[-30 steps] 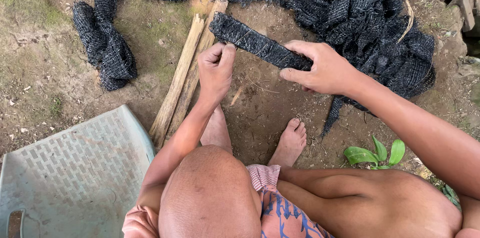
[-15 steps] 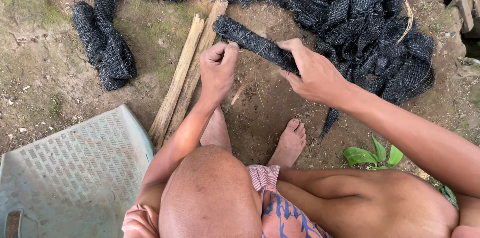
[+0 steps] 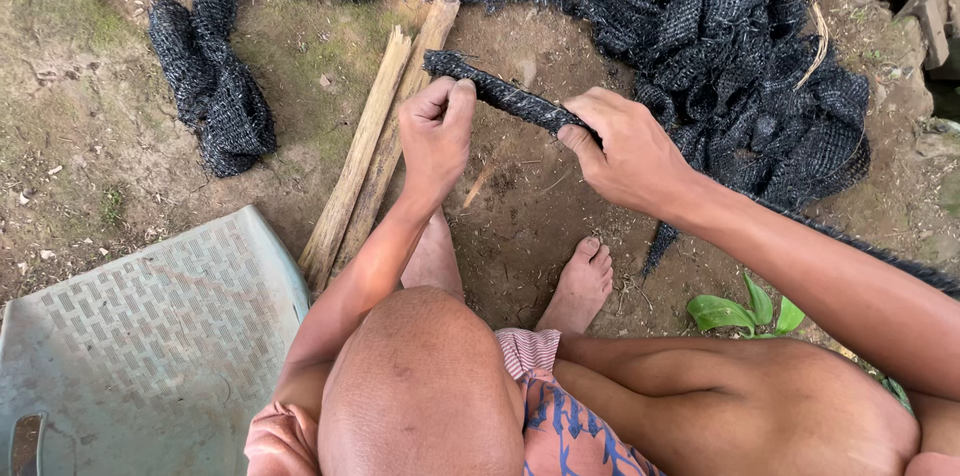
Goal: The person sits barefoot on the ground and uses a thin cord to stitch and secure a section of a black mesh net. They repeatedly pull the cord through the mesh, tighten the stitches, and adjust the net's position to continue the repair.
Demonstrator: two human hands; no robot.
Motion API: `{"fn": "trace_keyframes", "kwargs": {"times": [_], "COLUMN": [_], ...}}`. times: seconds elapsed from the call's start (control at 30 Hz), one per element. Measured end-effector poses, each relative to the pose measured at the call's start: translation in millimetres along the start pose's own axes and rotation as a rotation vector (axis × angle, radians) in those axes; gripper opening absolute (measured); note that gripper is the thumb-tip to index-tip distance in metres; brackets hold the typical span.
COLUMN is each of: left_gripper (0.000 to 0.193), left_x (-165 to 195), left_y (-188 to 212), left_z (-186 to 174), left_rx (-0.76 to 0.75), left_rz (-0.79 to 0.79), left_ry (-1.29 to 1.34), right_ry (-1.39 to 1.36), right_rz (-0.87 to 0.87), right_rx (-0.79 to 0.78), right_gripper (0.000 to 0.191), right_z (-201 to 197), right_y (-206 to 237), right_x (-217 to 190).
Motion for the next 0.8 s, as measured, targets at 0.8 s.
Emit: {"fn": "trace_keyframes", "kwargs": {"times": [0.8], "left_gripper": [0.042], "left_x": [3.9], "left_y": [-7.5], "left_z": [-14.6], "left_rx": [0.059], "left_rz": [-0.057], "left_ry": [-0.078], "right_ry": [-0.186], "right_rz": [0.273], "right_rx": [-0.111], "right_gripper": [0.022], "right_z": [-11.4], "right_y": [-9.4], "right_x": [19.9]}}
Point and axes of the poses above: each hand's wrist, its own y-axis away from the middle knuckle, its own z-axis out of the palm, x = y × z, the point moved 3 cm from there along -y, towards the middle knuckle, and after that the axes turned 4 degrees about y, right-handed, at the moved point
